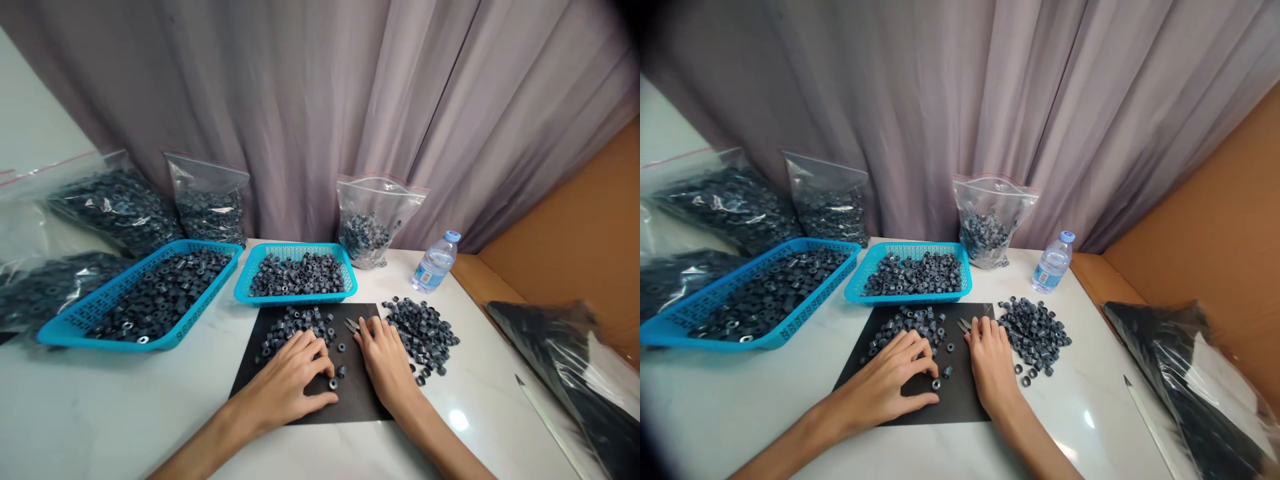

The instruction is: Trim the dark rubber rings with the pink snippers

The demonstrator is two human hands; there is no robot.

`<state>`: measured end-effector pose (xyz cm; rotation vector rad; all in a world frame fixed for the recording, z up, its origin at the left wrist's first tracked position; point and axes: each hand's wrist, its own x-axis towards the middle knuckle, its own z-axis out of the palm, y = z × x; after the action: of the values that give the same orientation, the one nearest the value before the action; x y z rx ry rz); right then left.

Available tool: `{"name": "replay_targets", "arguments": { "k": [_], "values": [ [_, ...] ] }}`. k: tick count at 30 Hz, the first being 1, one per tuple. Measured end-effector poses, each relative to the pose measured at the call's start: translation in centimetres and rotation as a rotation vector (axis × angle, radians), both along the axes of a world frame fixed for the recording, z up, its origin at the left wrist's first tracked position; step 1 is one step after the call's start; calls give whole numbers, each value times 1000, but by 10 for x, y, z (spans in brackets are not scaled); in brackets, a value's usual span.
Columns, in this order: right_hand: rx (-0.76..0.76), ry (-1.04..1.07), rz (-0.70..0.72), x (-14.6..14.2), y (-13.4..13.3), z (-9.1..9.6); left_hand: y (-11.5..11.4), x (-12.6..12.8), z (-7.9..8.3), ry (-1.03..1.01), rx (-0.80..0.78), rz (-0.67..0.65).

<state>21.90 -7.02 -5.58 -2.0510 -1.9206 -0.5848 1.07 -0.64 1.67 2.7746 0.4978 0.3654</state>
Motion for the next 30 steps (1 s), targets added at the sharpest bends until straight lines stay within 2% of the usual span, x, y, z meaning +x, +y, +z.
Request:
{"name": "replay_targets", "arguments": {
  "k": [5, 9, 13, 18, 21, 26, 30],
  "values": [
    [-14, 1, 9, 1, -1, 0, -2, 1, -8, -13, 39, -18],
    [-15, 10, 22, 2, -2, 0, -6, -2, -8, -89, 49, -17],
    [-28, 30, 58, 7, -3, -1, -10, -4, -4, -235, 14, 21],
    [-81, 82, 170, 20, -4, 3, -16, -6, -4, -284, 21, 100],
    [-125, 113, 209, 28, -5, 14, -19, -6, -6, -304, 11, 128],
    [-193, 313, 257, 26, -15, 47, -20, -7, -3, -336, -21, 175],
    [-373, 480, 523, 15, -25, 65, -18, -7, -1, -332, -10, 202]
  ]
}}
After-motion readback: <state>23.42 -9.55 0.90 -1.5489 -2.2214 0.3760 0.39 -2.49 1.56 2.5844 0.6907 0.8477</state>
